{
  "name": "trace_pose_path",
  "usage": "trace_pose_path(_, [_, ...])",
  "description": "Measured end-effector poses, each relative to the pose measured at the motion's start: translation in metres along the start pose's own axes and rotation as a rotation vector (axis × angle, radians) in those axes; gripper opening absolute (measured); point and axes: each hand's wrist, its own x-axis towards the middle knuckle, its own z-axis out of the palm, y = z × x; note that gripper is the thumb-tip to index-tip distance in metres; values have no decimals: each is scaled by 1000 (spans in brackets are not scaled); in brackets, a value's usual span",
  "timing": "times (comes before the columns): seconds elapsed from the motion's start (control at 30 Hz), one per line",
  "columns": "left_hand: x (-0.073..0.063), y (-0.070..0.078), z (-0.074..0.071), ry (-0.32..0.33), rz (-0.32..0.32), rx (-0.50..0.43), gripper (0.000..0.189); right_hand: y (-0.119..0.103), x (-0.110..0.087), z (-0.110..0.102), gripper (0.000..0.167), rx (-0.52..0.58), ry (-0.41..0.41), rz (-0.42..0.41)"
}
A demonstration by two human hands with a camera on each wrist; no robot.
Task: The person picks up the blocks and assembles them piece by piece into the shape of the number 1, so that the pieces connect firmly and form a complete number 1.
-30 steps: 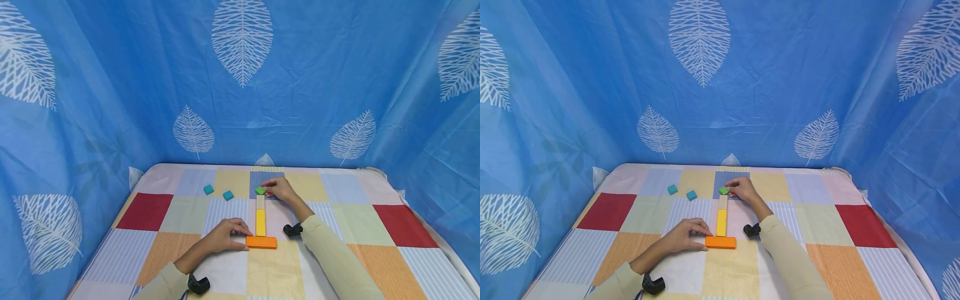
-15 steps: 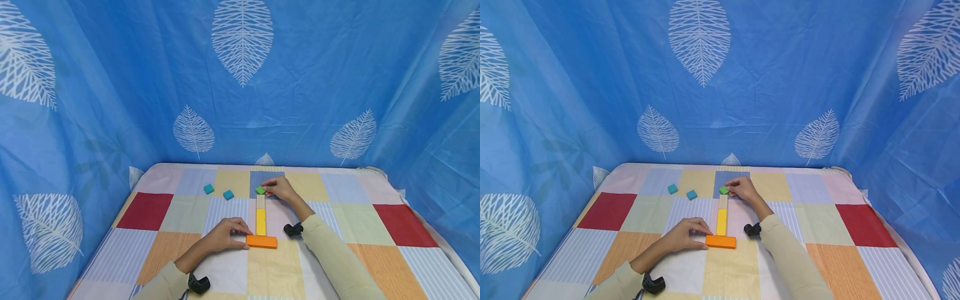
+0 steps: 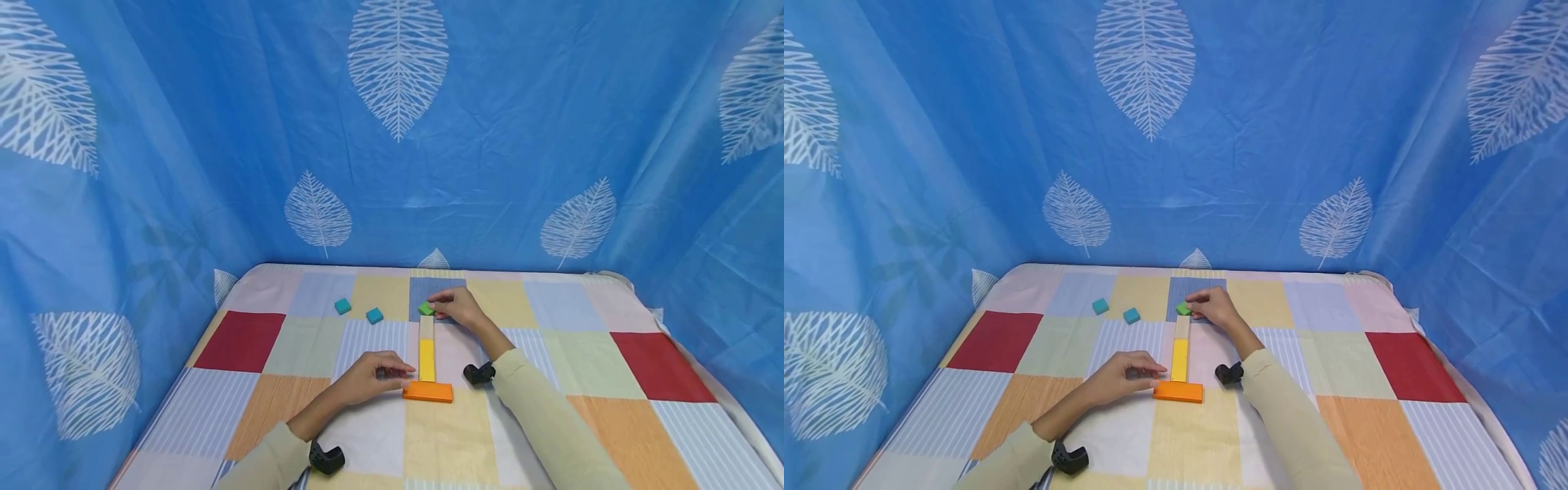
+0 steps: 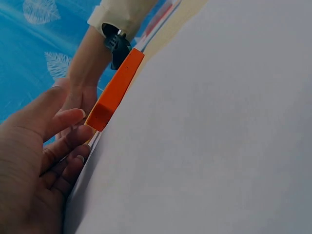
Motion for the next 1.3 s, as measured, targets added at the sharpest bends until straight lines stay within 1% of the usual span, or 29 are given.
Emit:
trace_pose_path(0.1, [3,3,0,21,-67,-26,25,1,-1,-2,25,-15,7,-11])
trace_pose_path(0.2, [3,5,-3,49,-131,-46,24,3,-1,-3,26,-11,-3,-14])
trace_pose_path(0.27, [3,6,-7,70,-144,-47,23,3,-1,-2,26,-8,-7,-18])
trace_pose_path(0.47, [3,-1,-17,125,-139,-16,22,4,-2,-2,26,-8,-5,-10])
trace_pose_path(0.6, [3,0,-25,180,-141,52,22,3,-1,-3,27,-30,-9,-4])
trace_pose_path(0.7, [6,1,-34,246,-125,113,22,2,1,-3,26,-31,-10,3])
trace_pose_path(0.8, [9,0,-43,321,-127,166,22,1,0,-3,25,-15,-12,15])
trace_pose_path(0.93, [14,-2,-53,423,-166,244,26,-2,-1,-3,25,15,-15,40])
trace_pose_path(1.03, [16,-2,-58,480,-203,303,30,-3,-1,-3,25,22,-16,54])
trace_pose_path(1.1, [18,-2,-61,504,-223,342,33,-2,-1,-3,25,16,-17,53])
trace_pose_path(1.17, [21,-3,-63,514,-240,387,36,-2,-1,-3,25,11,-17,52])
trace_pose_path(1.3, [26,-6,-66,505,-267,445,41,-2,-1,-4,25,22,-20,49])
